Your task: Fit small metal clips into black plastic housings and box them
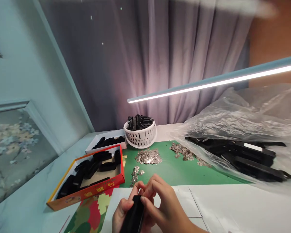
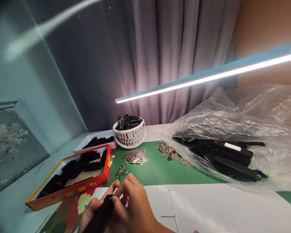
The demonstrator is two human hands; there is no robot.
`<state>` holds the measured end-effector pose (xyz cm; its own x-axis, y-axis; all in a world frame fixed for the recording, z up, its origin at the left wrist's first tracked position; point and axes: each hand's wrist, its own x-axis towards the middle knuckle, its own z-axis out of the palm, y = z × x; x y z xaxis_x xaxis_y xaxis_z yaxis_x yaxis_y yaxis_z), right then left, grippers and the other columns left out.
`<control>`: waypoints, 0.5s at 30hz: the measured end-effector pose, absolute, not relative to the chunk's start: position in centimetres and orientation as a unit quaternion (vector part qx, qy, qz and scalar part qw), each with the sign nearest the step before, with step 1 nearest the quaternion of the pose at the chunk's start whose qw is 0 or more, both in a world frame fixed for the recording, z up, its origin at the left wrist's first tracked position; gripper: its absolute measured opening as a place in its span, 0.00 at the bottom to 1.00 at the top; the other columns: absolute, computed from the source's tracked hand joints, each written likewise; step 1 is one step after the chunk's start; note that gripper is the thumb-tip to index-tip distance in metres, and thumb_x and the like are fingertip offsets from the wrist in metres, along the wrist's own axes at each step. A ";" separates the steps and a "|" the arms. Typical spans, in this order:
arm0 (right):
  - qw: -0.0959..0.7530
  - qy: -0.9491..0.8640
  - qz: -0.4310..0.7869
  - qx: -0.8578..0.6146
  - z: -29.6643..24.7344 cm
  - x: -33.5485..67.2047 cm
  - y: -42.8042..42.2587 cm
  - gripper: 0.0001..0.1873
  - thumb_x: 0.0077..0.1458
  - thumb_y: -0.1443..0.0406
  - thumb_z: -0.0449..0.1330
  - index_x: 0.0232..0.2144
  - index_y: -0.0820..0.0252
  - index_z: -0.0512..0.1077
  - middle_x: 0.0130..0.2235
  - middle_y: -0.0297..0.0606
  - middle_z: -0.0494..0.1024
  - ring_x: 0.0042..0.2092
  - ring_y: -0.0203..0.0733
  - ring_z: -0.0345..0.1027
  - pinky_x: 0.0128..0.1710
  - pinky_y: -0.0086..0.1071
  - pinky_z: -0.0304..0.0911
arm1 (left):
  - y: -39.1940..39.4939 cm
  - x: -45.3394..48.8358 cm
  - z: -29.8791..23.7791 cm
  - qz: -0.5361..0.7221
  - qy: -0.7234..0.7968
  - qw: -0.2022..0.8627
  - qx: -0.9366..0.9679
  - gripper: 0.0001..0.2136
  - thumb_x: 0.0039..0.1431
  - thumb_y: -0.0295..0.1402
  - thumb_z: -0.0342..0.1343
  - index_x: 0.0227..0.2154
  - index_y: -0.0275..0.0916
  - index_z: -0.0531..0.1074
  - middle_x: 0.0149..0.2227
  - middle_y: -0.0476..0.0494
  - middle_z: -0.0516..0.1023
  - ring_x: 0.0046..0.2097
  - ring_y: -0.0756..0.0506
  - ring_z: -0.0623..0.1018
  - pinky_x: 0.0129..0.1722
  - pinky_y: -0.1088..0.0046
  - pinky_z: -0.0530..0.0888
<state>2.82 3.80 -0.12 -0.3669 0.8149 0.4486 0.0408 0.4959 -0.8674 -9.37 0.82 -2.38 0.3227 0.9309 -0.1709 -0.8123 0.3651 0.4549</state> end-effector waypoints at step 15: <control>0.450 -0.688 0.468 -0.324 -1.1 3.5 4.6 0.06 0.38 0.77 0.58 0.17 0.65 0.68 0.26 0.31 0.62 0.29 0.29 0.57 0.29 0.24 0.56 | 1.7 -7.7 -2.0 0.537 0.265 0.793 0.113 0.11 0.39 0.39 0.61 0.24 0.40 0.67 0.20 0.54 0.68 0.17 0.54 0.69 0.15 0.83 0.64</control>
